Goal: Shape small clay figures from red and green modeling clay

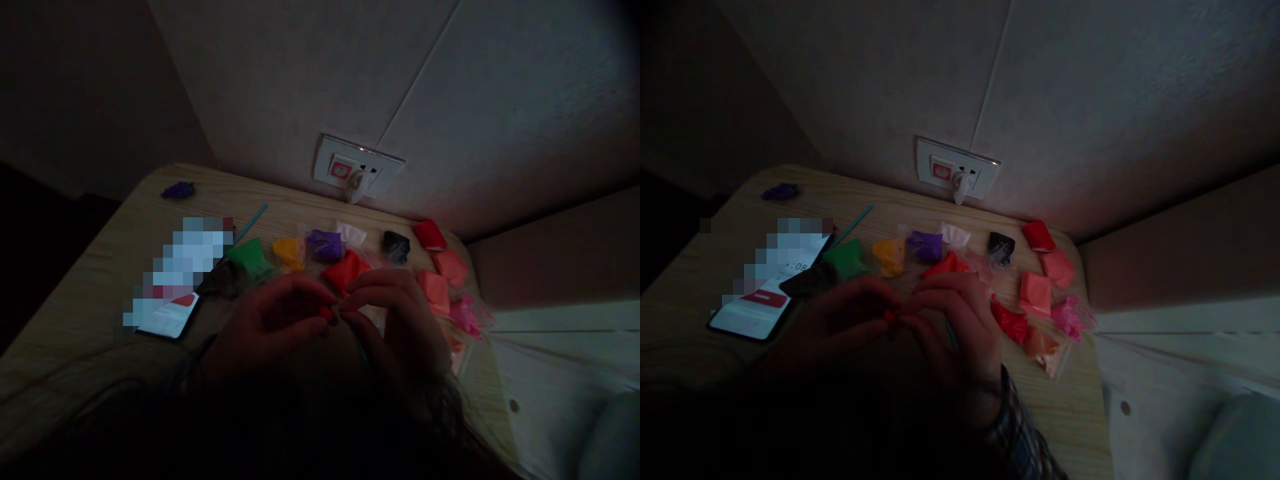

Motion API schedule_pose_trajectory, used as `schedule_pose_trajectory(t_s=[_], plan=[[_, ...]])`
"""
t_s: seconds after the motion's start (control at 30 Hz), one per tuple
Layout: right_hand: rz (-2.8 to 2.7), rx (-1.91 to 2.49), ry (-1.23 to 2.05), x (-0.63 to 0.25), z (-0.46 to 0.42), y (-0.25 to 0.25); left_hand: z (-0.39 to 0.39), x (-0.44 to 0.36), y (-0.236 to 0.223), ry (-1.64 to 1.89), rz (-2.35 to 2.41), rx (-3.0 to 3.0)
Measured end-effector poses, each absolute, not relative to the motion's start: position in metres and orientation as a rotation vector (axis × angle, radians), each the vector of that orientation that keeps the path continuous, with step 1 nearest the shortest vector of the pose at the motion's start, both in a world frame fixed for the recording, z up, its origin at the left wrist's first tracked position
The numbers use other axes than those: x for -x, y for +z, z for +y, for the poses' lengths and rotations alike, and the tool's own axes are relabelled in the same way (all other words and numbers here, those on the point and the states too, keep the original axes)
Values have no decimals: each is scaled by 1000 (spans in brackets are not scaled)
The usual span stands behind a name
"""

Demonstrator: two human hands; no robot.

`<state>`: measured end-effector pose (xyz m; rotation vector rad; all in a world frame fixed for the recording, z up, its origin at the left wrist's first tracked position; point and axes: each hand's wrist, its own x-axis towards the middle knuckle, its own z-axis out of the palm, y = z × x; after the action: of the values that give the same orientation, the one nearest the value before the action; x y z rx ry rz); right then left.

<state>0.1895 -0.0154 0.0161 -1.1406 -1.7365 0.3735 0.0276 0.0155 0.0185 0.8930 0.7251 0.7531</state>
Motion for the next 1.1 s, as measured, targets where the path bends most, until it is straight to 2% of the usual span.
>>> schedule_pose_trajectory(t_s=[1.1], plan=[[-1842,1160,341,-194,-20,24,15,-27,22,716,729,-831]])
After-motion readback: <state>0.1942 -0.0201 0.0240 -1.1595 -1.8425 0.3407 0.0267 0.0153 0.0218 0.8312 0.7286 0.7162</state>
